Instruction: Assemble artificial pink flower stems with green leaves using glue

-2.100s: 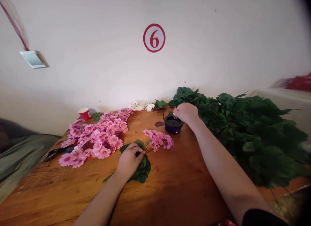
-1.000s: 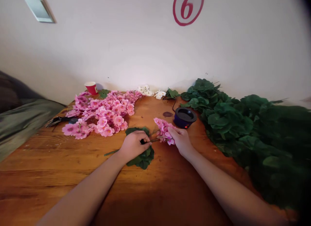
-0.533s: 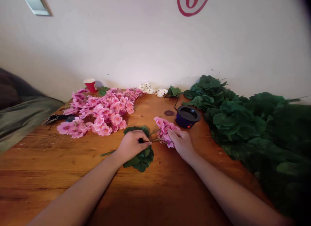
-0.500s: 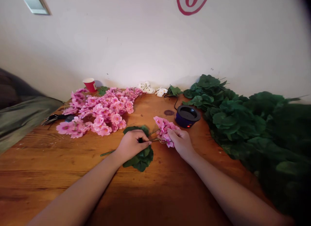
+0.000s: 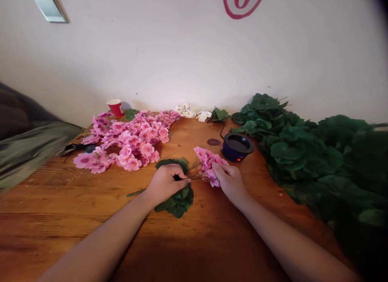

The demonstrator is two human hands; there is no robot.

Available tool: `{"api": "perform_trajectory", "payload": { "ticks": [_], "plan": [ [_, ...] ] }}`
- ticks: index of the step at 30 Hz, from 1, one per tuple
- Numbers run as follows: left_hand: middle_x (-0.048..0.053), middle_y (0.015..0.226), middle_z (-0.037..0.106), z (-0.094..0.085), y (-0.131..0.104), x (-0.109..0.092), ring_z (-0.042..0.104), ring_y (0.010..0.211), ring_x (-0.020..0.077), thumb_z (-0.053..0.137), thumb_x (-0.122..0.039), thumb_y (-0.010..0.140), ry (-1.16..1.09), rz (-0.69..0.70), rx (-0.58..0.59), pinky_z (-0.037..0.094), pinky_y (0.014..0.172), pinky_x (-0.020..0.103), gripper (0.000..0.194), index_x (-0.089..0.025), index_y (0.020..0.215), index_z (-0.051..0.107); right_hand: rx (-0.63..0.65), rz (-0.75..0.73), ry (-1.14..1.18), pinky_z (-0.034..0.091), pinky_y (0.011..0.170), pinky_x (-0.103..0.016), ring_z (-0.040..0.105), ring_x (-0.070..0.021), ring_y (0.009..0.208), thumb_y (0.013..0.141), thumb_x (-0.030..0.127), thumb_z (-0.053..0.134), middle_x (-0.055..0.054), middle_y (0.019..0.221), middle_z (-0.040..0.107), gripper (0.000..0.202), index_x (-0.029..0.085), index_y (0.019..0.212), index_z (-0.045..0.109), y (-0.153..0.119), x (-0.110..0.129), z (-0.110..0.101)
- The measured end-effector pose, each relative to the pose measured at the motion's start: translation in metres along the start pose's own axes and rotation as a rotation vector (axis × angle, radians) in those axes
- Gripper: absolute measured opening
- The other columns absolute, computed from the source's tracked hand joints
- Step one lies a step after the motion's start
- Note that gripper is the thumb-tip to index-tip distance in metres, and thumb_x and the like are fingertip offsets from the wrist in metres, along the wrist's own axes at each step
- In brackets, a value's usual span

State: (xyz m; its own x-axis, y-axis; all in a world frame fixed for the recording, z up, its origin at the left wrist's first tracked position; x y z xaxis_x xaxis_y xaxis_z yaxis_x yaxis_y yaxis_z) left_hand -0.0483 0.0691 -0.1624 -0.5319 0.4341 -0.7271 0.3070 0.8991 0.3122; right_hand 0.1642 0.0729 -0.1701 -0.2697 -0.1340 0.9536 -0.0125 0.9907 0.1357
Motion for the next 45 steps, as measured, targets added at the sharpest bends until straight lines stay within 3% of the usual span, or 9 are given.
{"api": "perform_trajectory", "payload": {
  "ticks": [19, 32, 38, 41, 43, 45],
  "plan": [
    [-0.003, 0.064, 0.059, -0.001, -0.001, 0.0, 0.053, 0.061, 0.01, 0.074, -0.024, 0.078, -0.028, -0.014, 0.003, 0.038, 0.06, 0.025, 0.022, -0.017, 0.06, 0.062, -0.036, -0.058, -0.007, 0.034, 0.045, -0.024, 0.046, -0.0116, 0.043, 0.09, 0.049, 0.055, 0.0, 0.043, 0.05, 0.055, 0.019, 0.045, 0.05, 0.0, 0.0, -0.002],
    [-0.003, 0.066, 0.061, 0.0, -0.001, -0.002, 0.054, 0.064, 0.01, 0.074, -0.025, 0.08, -0.018, 0.017, 0.043, 0.039, 0.063, 0.025, 0.02, -0.017, 0.064, 0.065, 0.066, -0.028, -0.034, 0.038, 0.045, -0.023, 0.05, -0.0118, 0.043, 0.094, 0.048, 0.051, -0.002, 0.044, 0.056, 0.056, 0.019, 0.047, 0.055, 0.002, -0.003, 0.001],
    [-0.002, 0.069, 0.065, -0.002, -0.001, -0.002, 0.057, 0.065, 0.0106, 0.073, -0.026, 0.081, -0.017, -0.003, 0.033, 0.04, 0.064, 0.025, 0.016, -0.018, 0.068, 0.068, 0.128, -0.101, -0.009, 0.042, 0.045, -0.022, 0.052, -0.0103, 0.047, 0.091, 0.054, 0.055, 0.001, 0.067, 0.062, 0.035, 0.02, 0.089, 0.061, 0.004, 0.001, -0.004],
    [-0.002, 0.07, 0.065, -0.002, -0.001, -0.003, 0.057, 0.066, 0.011, 0.073, -0.027, 0.081, 0.003, -0.007, 0.053, 0.041, 0.064, 0.025, 0.015, -0.018, 0.07, 0.068, 0.182, -0.131, 0.026, 0.047, 0.049, -0.024, 0.058, -0.0118, 0.054, 0.083, 0.05, 0.068, -0.002, 0.088, 0.068, 0.043, 0.023, 0.114, 0.056, 0.002, 0.004, -0.003],
    [-0.002, 0.071, 0.066, -0.003, -0.001, -0.003, 0.058, 0.066, 0.0115, 0.072, -0.029, 0.082, 0.008, -0.022, 0.068, 0.041, 0.064, 0.025, 0.015, -0.018, 0.071, 0.068, 0.203, -0.153, 0.038, 0.051, 0.054, -0.027, 0.062, -0.0146, 0.063, 0.078, 0.045, 0.074, -0.005, 0.099, 0.069, 0.051, 0.025, 0.121, 0.055, 0.0, 0.006, -0.001],
    [-0.002, 0.074, 0.068, -0.003, -0.001, -0.005, 0.059, 0.069, 0.0122, 0.07, -0.03, 0.085, 0.025, 0.004, 0.102, 0.042, 0.065, 0.025, 0.014, -0.019, 0.076, 0.07, 0.233, -0.142, 0.028, 0.052, 0.056, -0.028, 0.063, -0.0158, 0.063, 0.078, 0.041, 0.074, -0.005, 0.091, 0.07, 0.047, 0.024, 0.119, 0.059, -0.001, 0.007, 0.002]
  ]
}}
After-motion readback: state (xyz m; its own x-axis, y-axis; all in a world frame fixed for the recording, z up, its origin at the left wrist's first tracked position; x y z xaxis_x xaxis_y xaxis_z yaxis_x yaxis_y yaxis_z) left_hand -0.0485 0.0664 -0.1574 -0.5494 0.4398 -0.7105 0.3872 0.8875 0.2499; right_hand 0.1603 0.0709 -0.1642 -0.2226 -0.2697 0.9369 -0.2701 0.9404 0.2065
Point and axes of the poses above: each hand's wrist, its own y-axis towards the middle knuckle, its own z-axis out of the palm, x = y × z, the point moved 4 cm from there along y, towards the middle knuckle
